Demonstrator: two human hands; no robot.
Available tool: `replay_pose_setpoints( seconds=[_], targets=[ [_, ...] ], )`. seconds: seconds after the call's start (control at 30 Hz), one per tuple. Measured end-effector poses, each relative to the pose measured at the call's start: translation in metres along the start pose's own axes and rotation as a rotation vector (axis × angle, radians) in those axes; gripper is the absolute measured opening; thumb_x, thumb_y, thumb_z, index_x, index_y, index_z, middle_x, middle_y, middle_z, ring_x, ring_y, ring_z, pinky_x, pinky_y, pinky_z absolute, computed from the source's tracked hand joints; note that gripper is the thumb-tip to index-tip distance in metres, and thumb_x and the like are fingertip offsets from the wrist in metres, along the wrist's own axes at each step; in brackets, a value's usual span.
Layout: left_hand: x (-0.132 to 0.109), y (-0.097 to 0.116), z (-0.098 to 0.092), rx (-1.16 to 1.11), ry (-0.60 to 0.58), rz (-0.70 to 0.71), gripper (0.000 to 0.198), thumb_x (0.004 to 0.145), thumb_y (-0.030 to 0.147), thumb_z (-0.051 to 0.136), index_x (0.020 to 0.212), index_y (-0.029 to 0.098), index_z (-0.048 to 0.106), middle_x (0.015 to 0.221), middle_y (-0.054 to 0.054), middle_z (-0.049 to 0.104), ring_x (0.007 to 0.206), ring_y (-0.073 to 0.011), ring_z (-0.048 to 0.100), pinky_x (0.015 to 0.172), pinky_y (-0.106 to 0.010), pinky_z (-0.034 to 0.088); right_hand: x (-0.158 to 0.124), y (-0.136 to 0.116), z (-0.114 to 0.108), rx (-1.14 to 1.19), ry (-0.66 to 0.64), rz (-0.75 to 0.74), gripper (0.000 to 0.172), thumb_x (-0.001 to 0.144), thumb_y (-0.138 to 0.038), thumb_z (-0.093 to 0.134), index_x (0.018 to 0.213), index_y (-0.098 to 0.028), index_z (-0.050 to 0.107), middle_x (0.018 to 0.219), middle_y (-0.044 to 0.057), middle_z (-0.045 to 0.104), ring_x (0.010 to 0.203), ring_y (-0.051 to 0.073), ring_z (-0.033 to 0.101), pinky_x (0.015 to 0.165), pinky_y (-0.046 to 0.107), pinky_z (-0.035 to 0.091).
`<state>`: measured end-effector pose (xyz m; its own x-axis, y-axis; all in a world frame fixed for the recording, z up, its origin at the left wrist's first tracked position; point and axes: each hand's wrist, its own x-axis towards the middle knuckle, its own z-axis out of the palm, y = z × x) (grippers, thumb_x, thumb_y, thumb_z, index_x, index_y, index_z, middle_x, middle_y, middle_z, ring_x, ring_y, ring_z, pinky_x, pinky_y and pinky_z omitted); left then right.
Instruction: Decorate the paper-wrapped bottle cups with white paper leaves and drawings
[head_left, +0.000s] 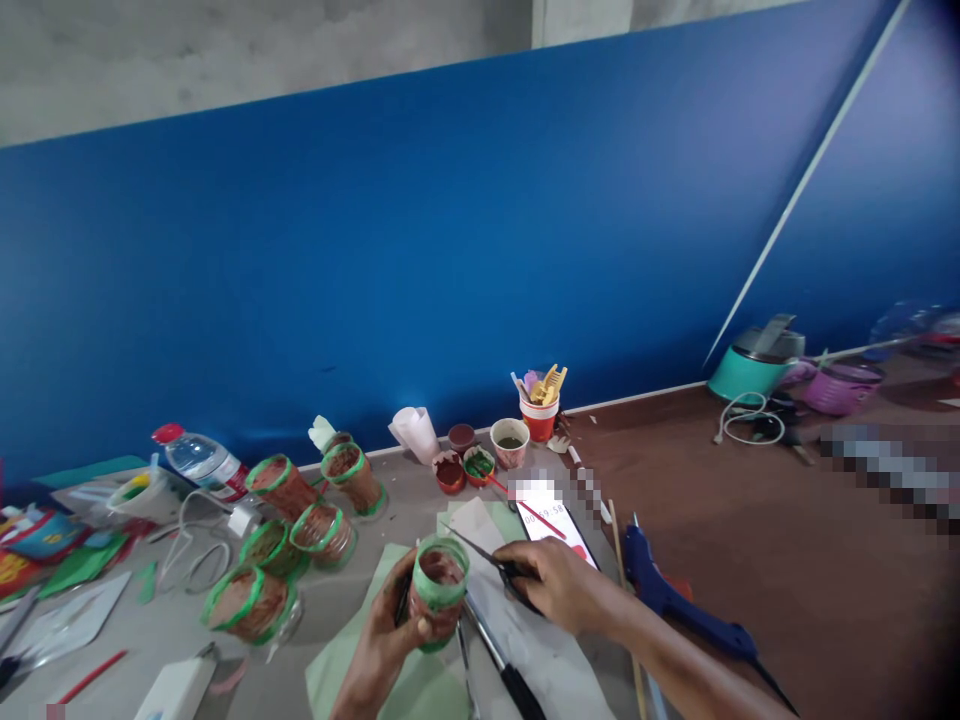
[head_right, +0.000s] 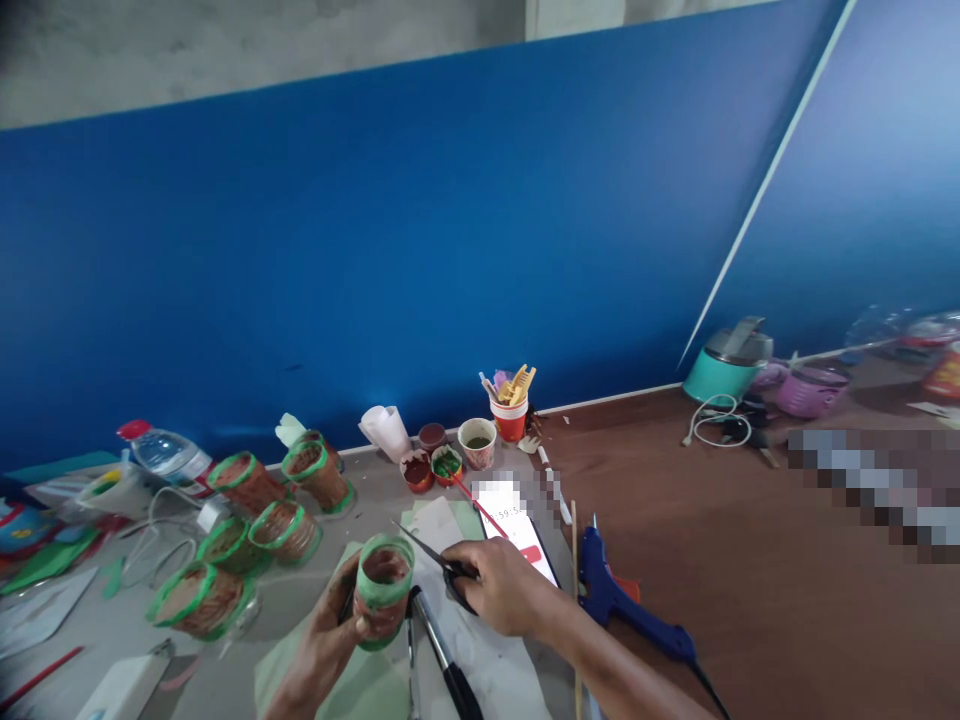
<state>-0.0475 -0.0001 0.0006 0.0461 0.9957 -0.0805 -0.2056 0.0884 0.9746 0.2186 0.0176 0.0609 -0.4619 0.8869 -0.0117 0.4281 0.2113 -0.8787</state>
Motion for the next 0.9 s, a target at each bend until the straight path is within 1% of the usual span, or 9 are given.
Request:
replay_pose_setpoints(
  seconds=[0.1,0.2,0.3,0.37,0.43,0.57,0.63,0.77,0.9],
  targets=[
    [0.000,-0.001,0.001,-0.023,0.013,-0.001,0.072,0.045,0.041,0.090,0.112,0.025,0.070,0.120,-0.010,0.068,0.120,-0.0372,0.054,0.099,-0.041,0.045,0.002,0.004,0.005,0.112,0.007,0.052,0.036,0.073,-0.011,0.052,0.103,-0.018,0.071,0.087,0.004,0.075,0.075,0.017,0.066,0.067,0.023,0.047],
    [0.000,-0.005,0.000,-0.051,0.049,0.006,0.071,0.047,0.042,0.089,0.113,0.026,0.070,0.122,-0.010,0.067,0.121,-0.0368,0.053,0.099,-0.040,0.046,0.002,0.004,0.008,0.223,-0.017,0.104,0.036,0.072,-0.014,0.056,0.106,-0.016,0.067,0.071,0.001,0.068,0.060,0.013,0.057,0.054,0.020,0.041],
    [0.000,-0.007,0.000,-0.079,0.101,0.030,0.072,0.046,0.043,0.089,0.113,0.026,0.070,0.123,-0.010,0.067,0.123,-0.0371,0.052,0.098,-0.040,0.046,0.001,0.002,0.007,0.279,-0.021,0.092,0.032,0.072,-0.017,0.058,0.103,-0.017,0.065,0.070,-0.002,0.061,0.060,0.011,0.052,0.055,0.019,0.038],
    [0.000,-0.008,-0.001,-0.087,0.125,0.036,0.072,0.045,0.043,0.090,0.112,0.025,0.070,0.123,-0.010,0.066,0.124,-0.0378,0.051,0.099,-0.040,0.046,0.001,0.002,0.007,0.249,-0.004,0.084,0.025,0.072,-0.018,0.059,0.097,-0.018,0.066,0.070,-0.003,0.060,0.062,0.011,0.049,0.056,0.019,0.037],
    [0.001,-0.008,-0.004,-0.086,0.115,0.032,0.072,0.045,0.041,0.090,0.113,0.025,0.069,0.124,-0.010,0.066,0.125,-0.0379,0.050,0.100,-0.040,0.045,0.001,0.003,0.007,0.195,-0.008,0.089,0.022,0.074,-0.020,0.058,0.093,-0.018,0.068,0.068,-0.003,0.059,0.060,0.011,0.047,0.054,0.020,0.035],
    [0.002,-0.012,-0.010,-0.052,0.045,0.029,0.069,0.049,0.036,0.089,0.115,0.026,0.068,0.125,-0.009,0.066,0.125,-0.0367,0.051,0.102,-0.040,0.044,0.000,0.001,0.008,0.121,-0.027,0.101,0.025,0.074,-0.022,0.057,0.095,-0.018,0.070,0.067,-0.002,0.060,0.059,0.011,0.047,0.051,0.021,0.032],
    [0.003,-0.013,-0.011,-0.041,0.038,0.029,0.069,0.050,0.035,0.089,0.115,0.026,0.068,0.125,-0.009,0.066,0.125,-0.0369,0.051,0.102,-0.041,0.044,0.000,-0.003,0.007,0.079,-0.015,0.096,0.025,0.074,-0.021,0.057,0.095,-0.019,0.070,0.068,-0.001,0.061,0.060,0.012,0.048,0.051,0.021,0.033],
    [0.003,-0.011,-0.007,-0.013,0.043,0.009,0.069,0.048,0.034,0.090,0.113,0.025,0.069,0.123,-0.010,0.067,0.123,-0.0386,0.053,0.102,-0.044,0.045,-0.003,-0.012,0.003,0.019,-0.023,0.073,0.019,0.073,-0.020,0.056,0.087,-0.019,0.070,0.066,-0.002,0.057,0.060,0.011,0.044,0.051,0.020,0.031],
    [0.003,-0.003,-0.002,0.033,0.032,0.031,0.067,0.050,0.032,0.089,0.113,0.027,0.070,0.122,-0.009,0.068,0.122,-0.0379,0.054,0.101,-0.044,0.045,-0.002,-0.015,-0.001,-0.019,-0.051,0.061,0.010,0.073,-0.020,0.054,0.074,-0.019,0.064,0.062,-0.003,0.054,0.057,0.010,0.041,0.050,0.020,0.029]
  ],
)
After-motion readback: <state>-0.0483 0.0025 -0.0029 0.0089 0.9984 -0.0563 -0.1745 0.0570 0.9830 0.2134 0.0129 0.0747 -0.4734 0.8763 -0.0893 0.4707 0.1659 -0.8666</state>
